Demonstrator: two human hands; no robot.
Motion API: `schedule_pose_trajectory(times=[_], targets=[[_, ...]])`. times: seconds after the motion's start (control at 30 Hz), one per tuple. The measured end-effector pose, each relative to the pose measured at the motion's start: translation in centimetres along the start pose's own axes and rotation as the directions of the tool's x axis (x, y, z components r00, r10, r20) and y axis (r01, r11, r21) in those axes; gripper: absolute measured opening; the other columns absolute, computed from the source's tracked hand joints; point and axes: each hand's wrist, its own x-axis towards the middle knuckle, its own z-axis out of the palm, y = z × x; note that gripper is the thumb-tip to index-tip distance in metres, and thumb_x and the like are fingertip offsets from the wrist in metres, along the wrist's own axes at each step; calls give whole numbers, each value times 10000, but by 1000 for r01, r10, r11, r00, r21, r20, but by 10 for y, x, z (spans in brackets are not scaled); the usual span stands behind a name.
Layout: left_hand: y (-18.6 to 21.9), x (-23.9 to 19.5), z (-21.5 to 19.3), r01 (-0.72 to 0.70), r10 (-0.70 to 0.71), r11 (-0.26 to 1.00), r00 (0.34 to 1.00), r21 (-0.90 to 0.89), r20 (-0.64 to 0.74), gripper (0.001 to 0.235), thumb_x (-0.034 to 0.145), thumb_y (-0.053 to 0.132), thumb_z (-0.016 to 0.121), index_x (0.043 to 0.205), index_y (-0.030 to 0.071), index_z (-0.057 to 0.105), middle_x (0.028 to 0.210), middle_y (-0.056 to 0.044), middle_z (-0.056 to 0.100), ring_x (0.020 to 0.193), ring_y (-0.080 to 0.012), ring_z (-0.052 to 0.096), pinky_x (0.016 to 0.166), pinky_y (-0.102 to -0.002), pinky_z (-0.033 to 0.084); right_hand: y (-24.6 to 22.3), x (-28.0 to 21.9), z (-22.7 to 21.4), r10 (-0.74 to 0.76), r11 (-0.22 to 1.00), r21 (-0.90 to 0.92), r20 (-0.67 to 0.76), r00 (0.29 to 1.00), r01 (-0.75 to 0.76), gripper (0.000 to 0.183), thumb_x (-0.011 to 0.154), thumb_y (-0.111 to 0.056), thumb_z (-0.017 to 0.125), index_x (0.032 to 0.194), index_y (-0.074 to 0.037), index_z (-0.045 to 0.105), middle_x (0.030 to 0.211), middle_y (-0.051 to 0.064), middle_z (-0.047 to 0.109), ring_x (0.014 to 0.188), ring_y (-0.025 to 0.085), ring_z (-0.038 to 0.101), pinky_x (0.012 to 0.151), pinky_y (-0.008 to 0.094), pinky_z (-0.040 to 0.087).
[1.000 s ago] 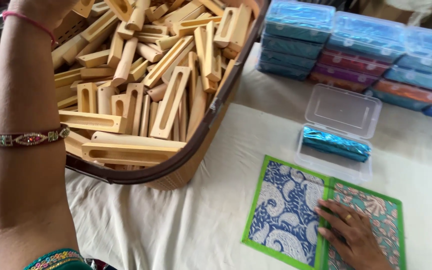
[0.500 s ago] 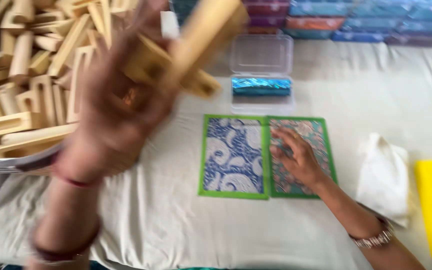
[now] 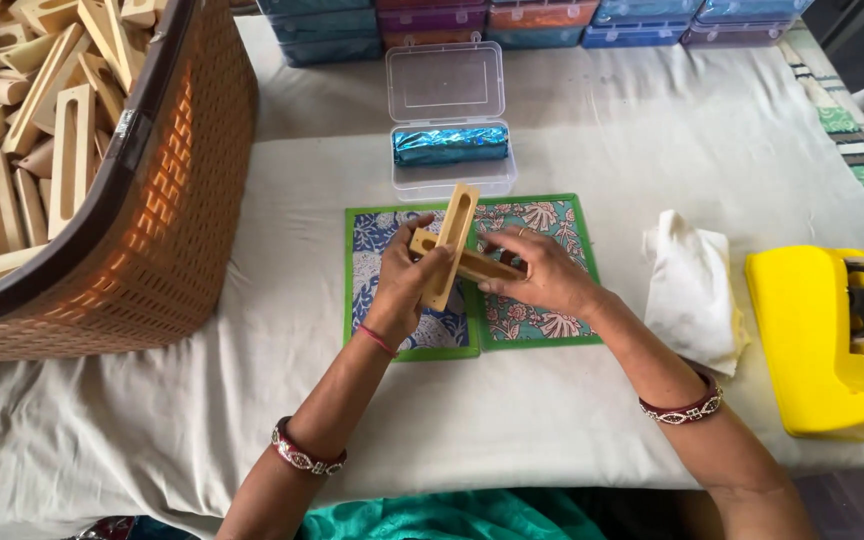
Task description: The person wipes a clear plastic container with a white cloth, then wraps a wooden block in blue foil and places it inside the container. They then pick up wooden blocks from a basket one at a time and wipe each piece with the cloth, setting the wiped pieces on the table.
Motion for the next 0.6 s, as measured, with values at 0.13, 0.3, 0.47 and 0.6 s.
schedule_pose_trajectory(times=[0.13,0.3,0.47,0.6], targets=[[-13,1,-16,-14,15,985,1000,173,-7,681,842,204,730,1442,-6,486,1191,-178,646,1027,-233,695,849,-309,603,0,-2,-2,82,990,-120,53,995,-75,517,843,-349,807,1249,-54,681,1115,90,726,994,214,725,872,339,620],[-8,-11,-25,-329,389,464,910,822,144,495,967,338,703,1352,32,648,1400,-198,570,1245,-323,588,908,-405,595,16,-4,-8,67,975,-211,13,998,-63,413,835,-321,820,1171,-100,725,1132,89,725,1011,234,714,907,372,592],[35,-40,6,-267,293,212,935,940,199,638,802,431,806,1264,20,648,1251,-183,616,1102,-363,617,822,-471,572,18,-3,-11,42,974,-222,25,999,-36,390,847,-313,810,1164,-100,732,1109,74,736,1013,231,713,923,376,589],[33,-41,2,-249,157,236,964,939,216,510,773,266,769,1214,40,646,1231,-163,614,918,-354,686,752,-477,584,36,-6,-11,36,973,-228,-28,999,-42,334,899,-328,800,1127,-93,736,1094,50,739,1007,195,726,894,346,618]])
